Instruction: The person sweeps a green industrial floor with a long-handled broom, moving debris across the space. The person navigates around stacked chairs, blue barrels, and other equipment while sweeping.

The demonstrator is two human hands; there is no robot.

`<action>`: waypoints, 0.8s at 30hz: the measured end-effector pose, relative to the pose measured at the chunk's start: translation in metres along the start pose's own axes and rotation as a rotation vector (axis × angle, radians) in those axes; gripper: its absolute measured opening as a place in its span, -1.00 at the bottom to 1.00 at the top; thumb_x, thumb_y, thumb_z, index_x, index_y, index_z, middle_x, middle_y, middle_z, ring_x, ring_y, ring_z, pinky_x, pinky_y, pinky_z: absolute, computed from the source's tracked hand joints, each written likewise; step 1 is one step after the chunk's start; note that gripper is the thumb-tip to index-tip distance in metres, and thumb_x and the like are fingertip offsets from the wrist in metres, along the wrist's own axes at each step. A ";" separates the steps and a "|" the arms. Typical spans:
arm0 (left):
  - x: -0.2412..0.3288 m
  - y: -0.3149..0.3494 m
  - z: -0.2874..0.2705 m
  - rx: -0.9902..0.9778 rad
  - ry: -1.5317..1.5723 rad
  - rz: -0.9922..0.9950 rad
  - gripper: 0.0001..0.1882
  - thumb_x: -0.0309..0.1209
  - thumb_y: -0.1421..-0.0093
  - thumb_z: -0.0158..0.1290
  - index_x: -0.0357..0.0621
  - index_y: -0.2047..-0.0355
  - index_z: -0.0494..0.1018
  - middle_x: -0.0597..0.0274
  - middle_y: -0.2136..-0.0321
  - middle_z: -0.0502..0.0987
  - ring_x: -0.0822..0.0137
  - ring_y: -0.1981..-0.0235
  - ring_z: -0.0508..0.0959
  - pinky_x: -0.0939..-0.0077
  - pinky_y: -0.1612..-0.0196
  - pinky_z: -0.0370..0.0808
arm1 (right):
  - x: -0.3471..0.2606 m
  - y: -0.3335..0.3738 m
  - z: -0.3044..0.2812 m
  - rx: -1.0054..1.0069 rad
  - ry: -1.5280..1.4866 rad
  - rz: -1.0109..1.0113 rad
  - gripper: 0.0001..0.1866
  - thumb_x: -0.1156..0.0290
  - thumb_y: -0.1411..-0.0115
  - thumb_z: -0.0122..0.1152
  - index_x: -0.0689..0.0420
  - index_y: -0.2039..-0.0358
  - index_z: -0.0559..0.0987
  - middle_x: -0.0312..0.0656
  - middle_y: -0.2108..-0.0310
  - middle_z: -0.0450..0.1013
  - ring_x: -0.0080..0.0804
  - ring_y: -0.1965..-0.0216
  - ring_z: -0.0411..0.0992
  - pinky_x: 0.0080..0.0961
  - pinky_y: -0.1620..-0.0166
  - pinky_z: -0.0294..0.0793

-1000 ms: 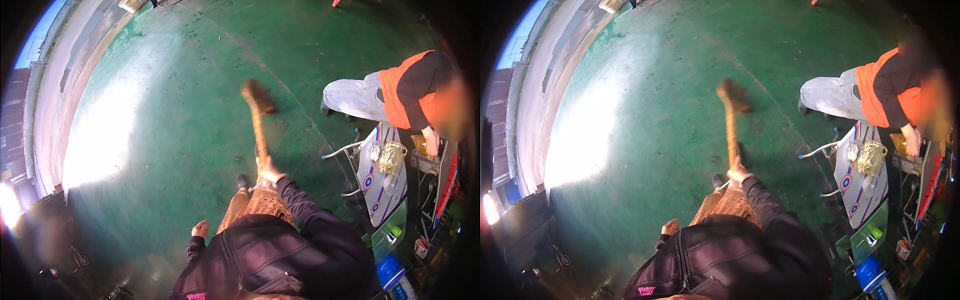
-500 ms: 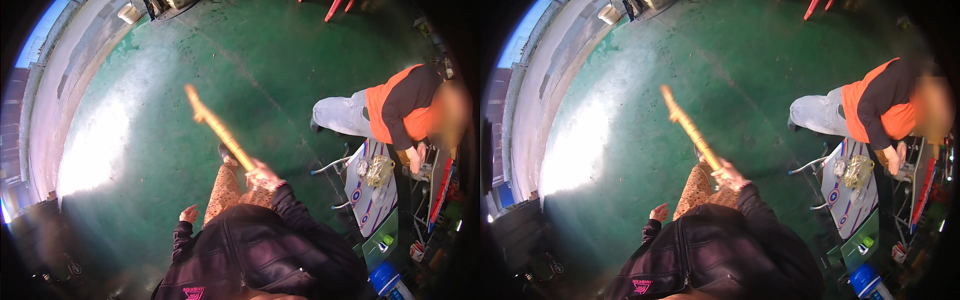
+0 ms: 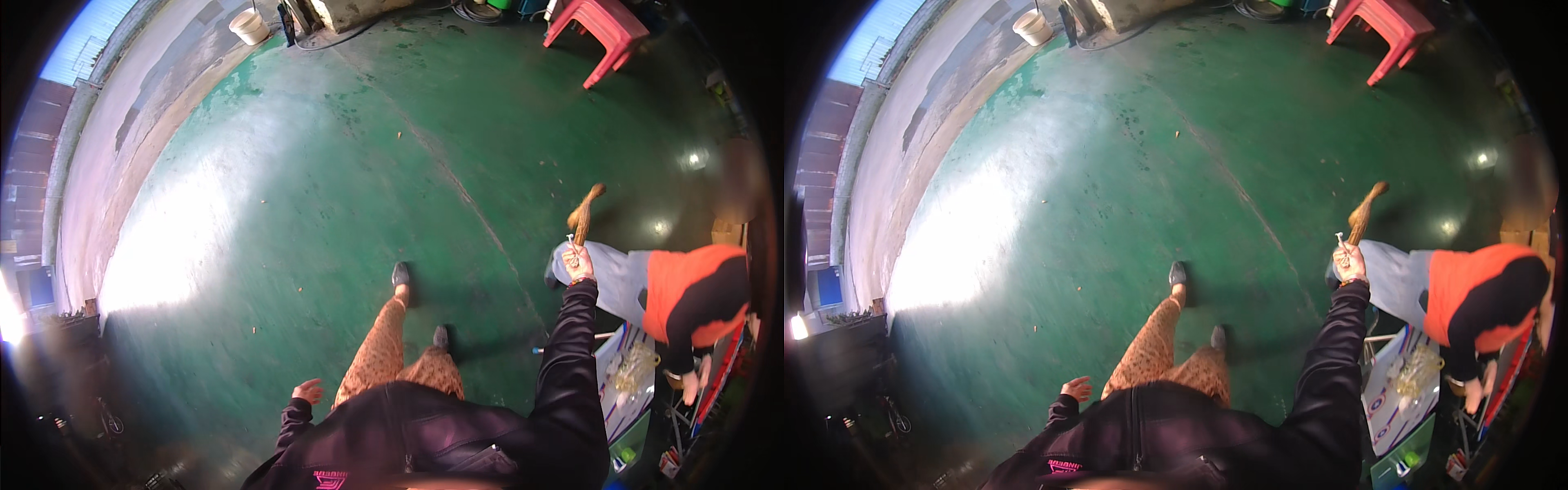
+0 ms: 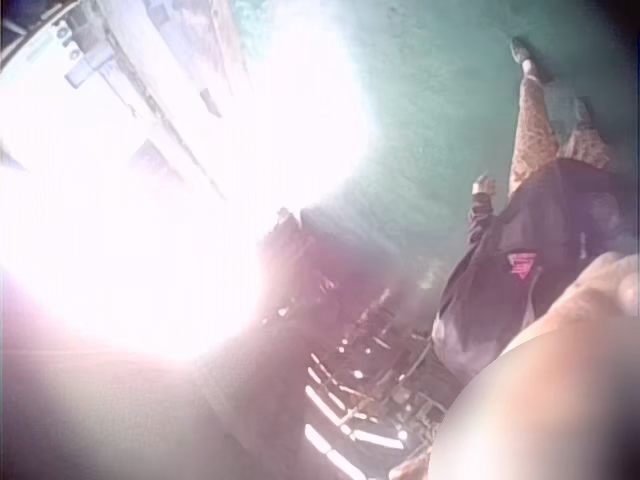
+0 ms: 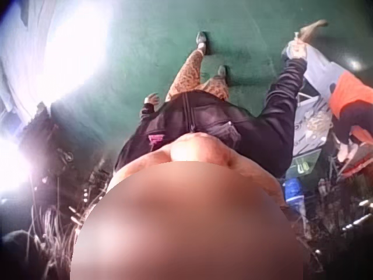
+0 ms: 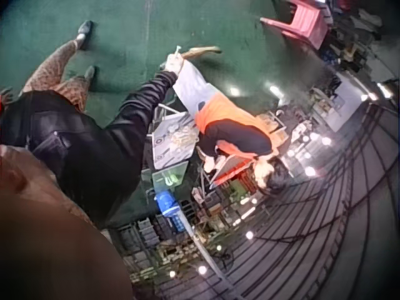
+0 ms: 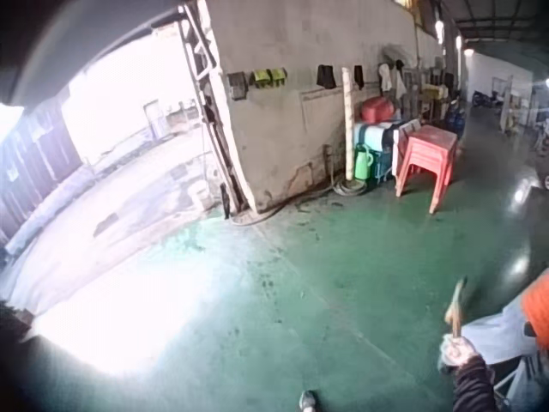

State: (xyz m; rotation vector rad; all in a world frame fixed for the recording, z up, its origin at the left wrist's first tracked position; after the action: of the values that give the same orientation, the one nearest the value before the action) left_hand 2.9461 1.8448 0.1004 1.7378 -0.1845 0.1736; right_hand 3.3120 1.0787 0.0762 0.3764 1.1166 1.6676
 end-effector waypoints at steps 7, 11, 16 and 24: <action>0.117 -0.014 -0.030 0.084 -0.010 0.112 -0.67 -0.36 -0.08 -0.08 -0.03 0.10 0.34 0.30 0.39 0.49 0.46 0.40 0.46 0.57 0.37 0.42 | 0.165 -0.183 0.098 0.082 0.547 0.036 -0.78 0.50 0.12 -0.01 0.07 0.77 0.18 -0.36 0.90 0.04 -0.62 0.92 0.02 -0.69 0.86 -0.05; 0.124 -0.014 -0.013 0.029 -0.017 0.078 -0.66 -0.35 -0.08 -0.07 -0.03 0.09 0.32 0.29 0.37 0.48 0.44 0.39 0.47 0.55 0.37 0.43 | 0.333 -0.155 0.142 0.313 1.720 -0.304 -0.09 0.55 0.14 -0.02 0.07 -0.14 -0.34 0.15 0.37 0.36 0.00 0.40 0.40 -0.28 0.34 0.40; 0.118 -0.013 0.012 -0.006 -0.335 0.025 -0.64 -0.33 -0.08 -0.10 -0.03 0.07 0.31 0.23 0.33 0.48 0.39 0.34 0.47 0.54 0.35 0.43 | 0.451 -0.084 0.197 0.042 1.655 -0.431 -0.22 0.62 0.21 0.05 0.21 -0.04 -0.08 0.02 0.52 0.38 -0.11 0.52 0.41 -0.41 0.54 0.40; 0.152 -0.021 0.011 -0.076 -0.134 0.238 -0.63 -0.41 -0.02 -0.08 -0.05 0.10 0.34 0.22 0.44 0.49 0.43 0.48 0.47 0.57 0.49 0.43 | 0.422 -0.002 0.255 -0.396 0.798 0.678 -0.83 0.57 0.18 0.14 0.24 0.72 0.32 -0.23 0.83 0.22 -0.57 0.90 0.12 -0.63 0.85 0.04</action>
State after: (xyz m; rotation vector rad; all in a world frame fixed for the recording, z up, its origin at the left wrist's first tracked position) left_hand 3.0989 1.8340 0.1121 1.6492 -0.4910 0.2214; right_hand 3.3223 1.5709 0.0931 -0.2365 1.2377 2.7198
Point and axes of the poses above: each hand's wrist, its own y-axis away from the middle knuckle, its own z-axis out of the palm, x = y × z, the point moved 4 cm from there along -y, towards the middle knuckle
